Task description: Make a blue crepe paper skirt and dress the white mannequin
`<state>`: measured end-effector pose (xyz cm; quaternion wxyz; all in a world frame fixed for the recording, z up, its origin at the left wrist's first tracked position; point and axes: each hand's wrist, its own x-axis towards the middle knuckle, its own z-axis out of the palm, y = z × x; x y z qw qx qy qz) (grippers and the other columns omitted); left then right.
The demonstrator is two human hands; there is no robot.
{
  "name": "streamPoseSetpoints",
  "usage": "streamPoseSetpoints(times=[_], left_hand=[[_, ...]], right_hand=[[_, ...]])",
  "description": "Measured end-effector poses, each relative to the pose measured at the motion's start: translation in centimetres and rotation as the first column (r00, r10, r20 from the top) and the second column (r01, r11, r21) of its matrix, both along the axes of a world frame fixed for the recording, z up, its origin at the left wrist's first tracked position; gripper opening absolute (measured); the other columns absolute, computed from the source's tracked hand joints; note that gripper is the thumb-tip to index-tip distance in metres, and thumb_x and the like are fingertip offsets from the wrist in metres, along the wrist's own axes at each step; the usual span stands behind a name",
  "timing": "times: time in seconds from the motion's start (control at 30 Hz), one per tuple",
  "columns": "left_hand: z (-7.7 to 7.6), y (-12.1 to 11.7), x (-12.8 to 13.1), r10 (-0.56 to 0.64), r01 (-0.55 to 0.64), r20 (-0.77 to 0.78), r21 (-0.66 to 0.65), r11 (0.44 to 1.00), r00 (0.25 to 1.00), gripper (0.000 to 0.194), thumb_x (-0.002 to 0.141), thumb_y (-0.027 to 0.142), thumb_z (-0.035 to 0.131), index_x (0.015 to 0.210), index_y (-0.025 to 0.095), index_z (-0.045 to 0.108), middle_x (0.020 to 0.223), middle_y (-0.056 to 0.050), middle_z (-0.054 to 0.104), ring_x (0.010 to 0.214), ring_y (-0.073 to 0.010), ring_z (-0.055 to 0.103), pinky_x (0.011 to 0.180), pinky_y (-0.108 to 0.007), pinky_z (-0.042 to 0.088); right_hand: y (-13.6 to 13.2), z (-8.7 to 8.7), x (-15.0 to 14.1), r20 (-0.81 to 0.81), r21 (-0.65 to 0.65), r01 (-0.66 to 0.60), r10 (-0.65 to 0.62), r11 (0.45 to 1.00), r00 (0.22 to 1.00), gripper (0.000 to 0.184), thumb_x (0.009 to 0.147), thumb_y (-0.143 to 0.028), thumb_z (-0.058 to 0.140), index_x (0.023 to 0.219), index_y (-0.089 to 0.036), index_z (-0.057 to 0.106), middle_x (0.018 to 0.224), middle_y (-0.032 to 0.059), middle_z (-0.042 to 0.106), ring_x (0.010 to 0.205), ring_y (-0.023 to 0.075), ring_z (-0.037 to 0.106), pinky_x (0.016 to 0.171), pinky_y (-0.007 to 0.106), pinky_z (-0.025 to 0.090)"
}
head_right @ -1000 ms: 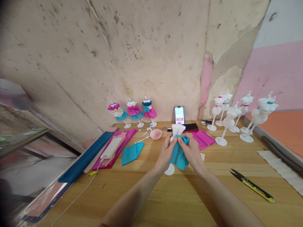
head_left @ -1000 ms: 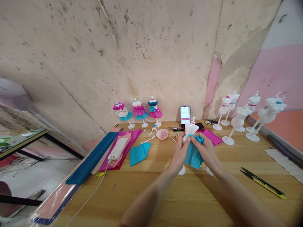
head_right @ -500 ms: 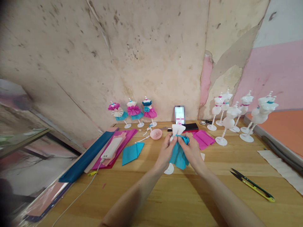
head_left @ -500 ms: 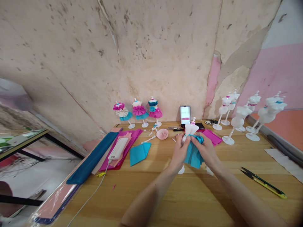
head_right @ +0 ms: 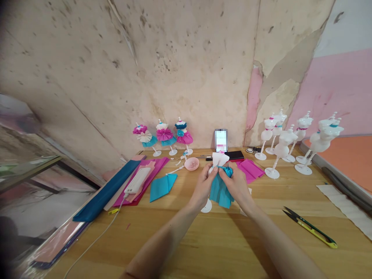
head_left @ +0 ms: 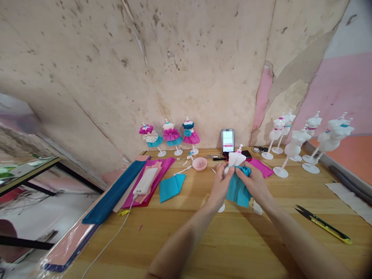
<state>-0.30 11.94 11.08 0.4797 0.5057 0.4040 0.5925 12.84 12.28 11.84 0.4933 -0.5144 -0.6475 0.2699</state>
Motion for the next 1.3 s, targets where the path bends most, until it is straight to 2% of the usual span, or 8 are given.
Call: streamPoseSetpoints(times=[0.2,0.43,0.67,0.87,1.13,1.3], left_hand=[[0.1,-0.1,0.1,-0.022,0.022,0.015,0.006,1.0,1.0,0.039,0.084,0.047,0.061,0.111,0.019,0.061,0.112,-0.008,0.064,0.11,-0.023,0.057,0.1,-0.036,0.043],[0.6,-0.4,-0.3,0.027,-0.026,0.021,-0.022,0.999,0.999,0.038,0.084,0.047,0.061,0.112,0.021,0.061,0.111,-0.006,0.066,0.112,-0.0227,0.057,0.099,-0.035,0.045],[1.0,-0.2,-0.6,0.004,-0.001,0.052,-0.054,0.999,0.999,0.04,0.081,0.05,0.064,0.11,0.021,0.063,0.112,-0.006,0.067,0.109,-0.0235,0.059,0.096,-0.034,0.047],[0.4,0.2,-0.8,-0.061,0.066,0.081,-0.052,0.996,0.995,0.039,0.085,0.05,0.058,0.111,0.021,0.061,0.113,-0.006,0.066,0.101,-0.0196,0.061,0.088,-0.03,0.049],[0.4,0.2,-0.7,-0.071,0.079,0.111,-0.066,0.995,0.991,0.039,0.084,0.05,0.06,0.111,0.021,0.061,0.116,-0.005,0.065,0.106,-0.0195,0.06,0.094,-0.031,0.047],[0.6,0.0,-0.6,-0.026,0.03,0.062,-0.07,0.997,0.998,0.042,0.082,0.051,0.062,0.112,0.021,0.062,0.114,-0.006,0.066,0.11,-0.0223,0.059,0.096,-0.034,0.047]], right_hand=[[0.0,0.3,0.1,0.014,-0.002,0.018,-0.018,1.0,1.0,0.033,0.083,-0.051,0.058,0.085,-0.018,0.06,0.073,0.0014,0.061,0.067,0.0168,0.053,0.059,0.026,0.039],[-0.6,1.2,-0.1,-0.105,-0.066,-0.049,0.042,0.997,0.994,0.039,0.081,-0.057,0.06,0.09,-0.019,0.065,0.083,0.0039,0.067,0.074,0.0188,0.059,0.062,0.027,0.044],[-0.3,0.7,0.3,-0.071,-0.085,-0.052,0.046,0.995,0.996,0.038,0.083,-0.057,0.059,0.091,-0.02,0.062,0.086,0.003,0.066,0.075,0.0183,0.059,0.065,0.028,0.044],[-0.8,1.4,0.2,-0.091,-0.054,-0.048,0.043,0.997,0.995,0.034,0.085,-0.055,0.059,0.09,-0.022,0.062,0.081,0.0005,0.064,0.071,0.0161,0.055,0.062,0.027,0.042],[-1.2,1.8,-0.1,-0.169,-0.048,-0.134,0.124,0.99,0.978,0.032,0.086,-0.052,0.057,0.093,-0.022,0.063,0.09,0.0028,0.066,0.081,0.0188,0.058,0.07,0.029,0.045],[-1.2,1.9,-0.2,-0.2,-0.052,-0.156,0.143,0.986,0.969,0.031,0.086,-0.051,0.058,0.093,-0.021,0.064,0.091,0.0034,0.066,0.082,0.0189,0.058,0.071,0.029,0.045]])
